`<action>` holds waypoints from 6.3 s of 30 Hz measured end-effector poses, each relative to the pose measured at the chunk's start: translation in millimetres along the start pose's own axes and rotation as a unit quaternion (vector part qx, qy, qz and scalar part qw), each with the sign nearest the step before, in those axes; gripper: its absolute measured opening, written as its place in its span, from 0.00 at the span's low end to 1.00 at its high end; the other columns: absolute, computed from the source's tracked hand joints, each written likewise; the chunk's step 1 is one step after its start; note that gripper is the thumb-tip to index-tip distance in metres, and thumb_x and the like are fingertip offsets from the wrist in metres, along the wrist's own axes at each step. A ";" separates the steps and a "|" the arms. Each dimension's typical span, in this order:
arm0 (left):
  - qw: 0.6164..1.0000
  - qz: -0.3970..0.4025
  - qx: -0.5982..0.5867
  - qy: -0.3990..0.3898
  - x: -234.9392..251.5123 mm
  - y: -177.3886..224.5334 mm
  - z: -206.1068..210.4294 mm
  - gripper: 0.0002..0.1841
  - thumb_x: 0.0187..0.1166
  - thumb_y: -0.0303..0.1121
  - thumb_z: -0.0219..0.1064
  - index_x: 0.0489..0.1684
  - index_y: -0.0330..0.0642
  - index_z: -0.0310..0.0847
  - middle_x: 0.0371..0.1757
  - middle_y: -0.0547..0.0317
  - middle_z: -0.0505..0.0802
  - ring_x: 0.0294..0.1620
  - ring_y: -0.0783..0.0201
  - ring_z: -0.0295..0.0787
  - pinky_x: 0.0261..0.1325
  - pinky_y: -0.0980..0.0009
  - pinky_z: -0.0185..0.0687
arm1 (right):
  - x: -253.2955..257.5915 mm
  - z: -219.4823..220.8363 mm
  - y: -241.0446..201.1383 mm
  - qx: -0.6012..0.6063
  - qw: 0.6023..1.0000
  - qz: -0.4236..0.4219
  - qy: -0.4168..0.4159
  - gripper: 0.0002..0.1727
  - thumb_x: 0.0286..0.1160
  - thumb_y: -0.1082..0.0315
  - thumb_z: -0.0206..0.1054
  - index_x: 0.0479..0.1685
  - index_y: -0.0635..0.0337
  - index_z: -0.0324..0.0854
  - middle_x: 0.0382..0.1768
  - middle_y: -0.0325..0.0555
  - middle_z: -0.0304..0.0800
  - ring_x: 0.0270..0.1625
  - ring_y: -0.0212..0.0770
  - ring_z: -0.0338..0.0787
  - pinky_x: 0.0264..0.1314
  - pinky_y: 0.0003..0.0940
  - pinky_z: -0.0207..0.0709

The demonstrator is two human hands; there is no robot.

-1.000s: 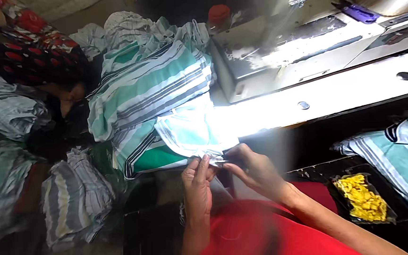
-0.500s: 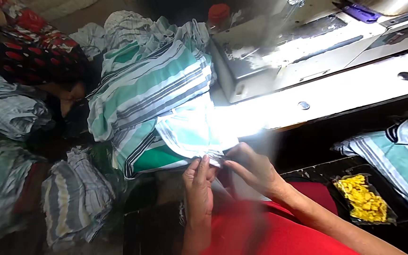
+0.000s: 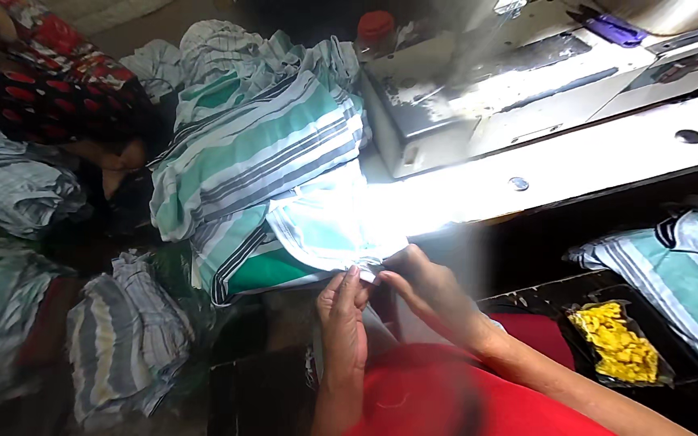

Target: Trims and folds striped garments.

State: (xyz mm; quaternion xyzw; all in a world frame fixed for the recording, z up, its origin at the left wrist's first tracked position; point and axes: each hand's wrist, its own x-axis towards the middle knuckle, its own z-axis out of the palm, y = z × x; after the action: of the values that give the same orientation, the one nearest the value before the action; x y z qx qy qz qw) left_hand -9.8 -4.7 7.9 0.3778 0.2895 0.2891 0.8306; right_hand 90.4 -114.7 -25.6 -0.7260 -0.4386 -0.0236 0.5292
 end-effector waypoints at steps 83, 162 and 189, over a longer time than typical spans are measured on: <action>0.999 0.035 0.022 -0.031 33.2 67.4 -51.9 0.27 0.96 0.46 0.37 0.76 0.36 0.71 0.62 0.49 0.92 0.49 0.61 0.95 0.39 0.68 0.91 | 180.6 52.0 -40.6 0.265 0.949 0.066 -0.156 0.15 0.83 0.68 0.57 0.28 0.51 0.86 0.22 0.26 0.86 0.25 0.21 0.83 0.30 0.19 0.78; 0.746 0.413 0.401 0.335 27.4 55.2 -123.3 0.08 0.79 0.29 0.69 0.44 0.33 0.90 0.41 0.53 0.93 0.39 0.69 0.91 0.46 0.76 0.88 | 161.0 151.3 -71.1 -0.105 0.858 -0.393 -0.315 0.15 0.82 0.52 0.66 0.50 0.49 0.93 0.42 0.52 0.95 0.40 0.51 0.96 0.38 0.47 0.85; 0.767 0.377 0.427 0.296 41.4 57.4 -126.2 0.10 0.81 0.31 0.68 0.45 0.34 0.92 0.49 0.47 0.94 0.55 0.57 0.92 0.64 0.64 0.86 | 163.7 145.8 -53.6 0.026 0.909 -0.182 -0.374 0.23 0.82 0.47 0.66 0.52 0.60 0.89 0.44 0.44 0.95 0.45 0.31 0.92 0.52 0.30 0.85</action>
State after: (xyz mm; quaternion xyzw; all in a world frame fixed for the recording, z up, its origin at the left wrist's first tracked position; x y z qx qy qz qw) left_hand -85.5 113.7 -26.3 0.6675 0.4493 0.5230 0.2812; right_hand 92.7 103.5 32.1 -0.5752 -0.7292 0.1651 0.3319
